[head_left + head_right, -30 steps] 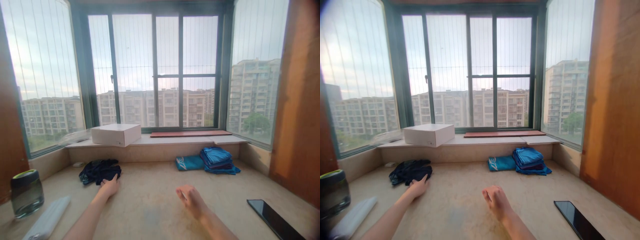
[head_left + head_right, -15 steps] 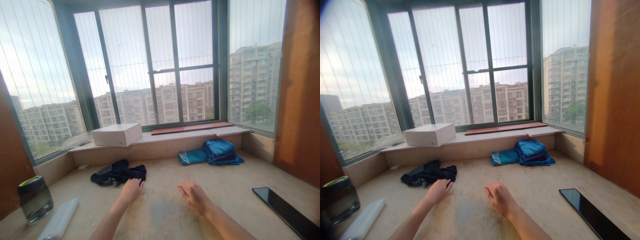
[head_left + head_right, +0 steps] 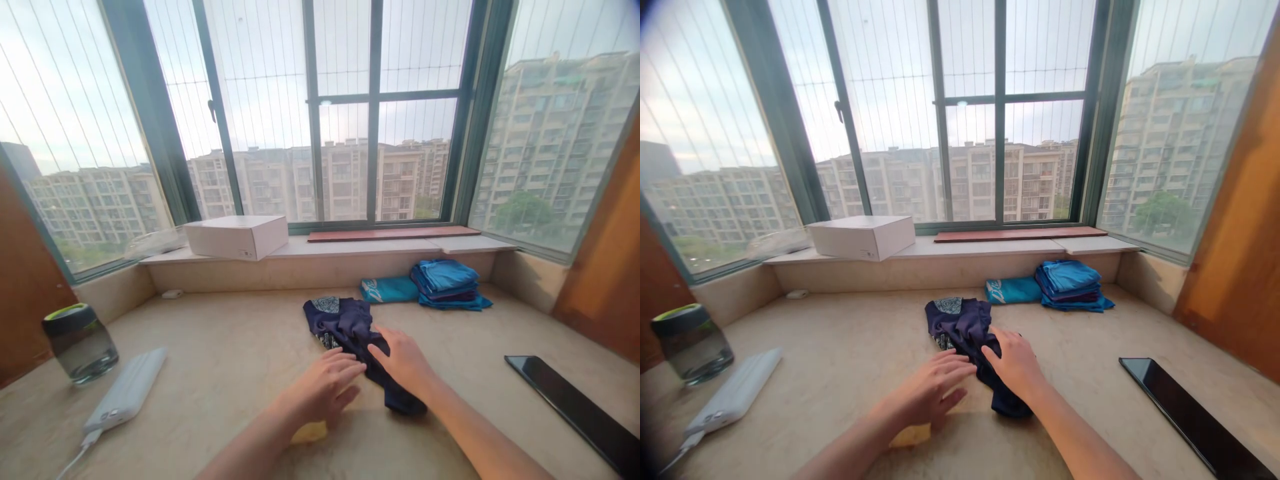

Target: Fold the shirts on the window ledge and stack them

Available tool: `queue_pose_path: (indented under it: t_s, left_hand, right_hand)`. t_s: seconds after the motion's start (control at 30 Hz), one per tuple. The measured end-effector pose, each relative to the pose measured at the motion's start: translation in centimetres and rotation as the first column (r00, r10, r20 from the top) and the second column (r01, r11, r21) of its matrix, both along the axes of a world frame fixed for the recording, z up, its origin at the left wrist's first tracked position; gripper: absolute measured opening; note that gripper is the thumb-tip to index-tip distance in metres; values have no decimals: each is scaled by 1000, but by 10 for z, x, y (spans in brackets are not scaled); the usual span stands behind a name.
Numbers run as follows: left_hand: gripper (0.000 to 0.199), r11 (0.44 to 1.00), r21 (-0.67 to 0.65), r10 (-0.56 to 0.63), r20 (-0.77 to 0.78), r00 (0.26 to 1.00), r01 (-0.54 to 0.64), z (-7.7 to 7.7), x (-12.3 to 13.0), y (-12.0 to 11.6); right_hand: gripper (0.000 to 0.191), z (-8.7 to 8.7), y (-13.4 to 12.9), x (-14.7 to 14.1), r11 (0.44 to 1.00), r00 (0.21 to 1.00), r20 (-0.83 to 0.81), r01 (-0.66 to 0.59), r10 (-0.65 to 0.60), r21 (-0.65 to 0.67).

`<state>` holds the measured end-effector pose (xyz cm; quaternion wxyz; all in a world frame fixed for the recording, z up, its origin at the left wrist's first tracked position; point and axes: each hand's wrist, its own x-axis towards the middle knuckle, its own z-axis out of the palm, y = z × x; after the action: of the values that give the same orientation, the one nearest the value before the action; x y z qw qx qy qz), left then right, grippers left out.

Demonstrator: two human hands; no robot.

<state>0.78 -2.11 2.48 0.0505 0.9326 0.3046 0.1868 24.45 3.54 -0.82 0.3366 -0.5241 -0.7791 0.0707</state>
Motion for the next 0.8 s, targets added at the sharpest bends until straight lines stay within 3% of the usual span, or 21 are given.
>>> queue_pose_path:
  t_s: [0.13,0.23,0.3,0.37,0.43,0.47,0.5,0.57,0.67,0.73,0.8]
  left_hand:
    - [44,971,16,236,56,970,-237,-3,-12,13]
    - [48,940,-92,338,93,937,-329,-2,-18,17]
    - [50,911,-222,386,169,907,-347,2,-19,16]
    - [50,886,-359,402,282,871,-293,6,-20,15]
    - [49,860,-454,417,365,832,-232,9,-21,14]
    - [49,846,-482,437,381,815,-228,8,-21,15]
    - [49,833,-499,460,383,801,-240,7,-22,16]
    - [49,819,-512,489,385,783,-260,2,-22,19]
    - [46,826,-523,478,451,754,-210,-7,-23,24]
    - [44,822,-551,470,516,716,-142,-10,-22,26]
    - [46,798,-599,488,570,661,-73,-7,-22,27]
  right_hand:
    - [32,9,-1,0,994,1000,-23,-17,14,-109]
    - [32,22,-14,-7,964,949,-267,-215,168,-158]
    - [34,31,-30,-15,881,844,-422,-437,332,-181]
    - [36,38,-48,-23,755,741,-474,-620,475,-213]
    - [35,42,-61,-28,670,693,-451,-702,562,-243]
    - [34,43,-64,-30,661,689,-431,-710,583,-242]
    - [33,44,-64,-30,679,698,-412,-700,585,-223]
    - [32,41,-55,-27,773,755,-361,-621,547,-130]
    - [37,30,-30,-13,929,909,-198,-367,367,37]
    - [52,21,-15,1,973,970,-83,-226,230,47]
    - [49,14,-3,13,988,988,-34,-149,147,-39]
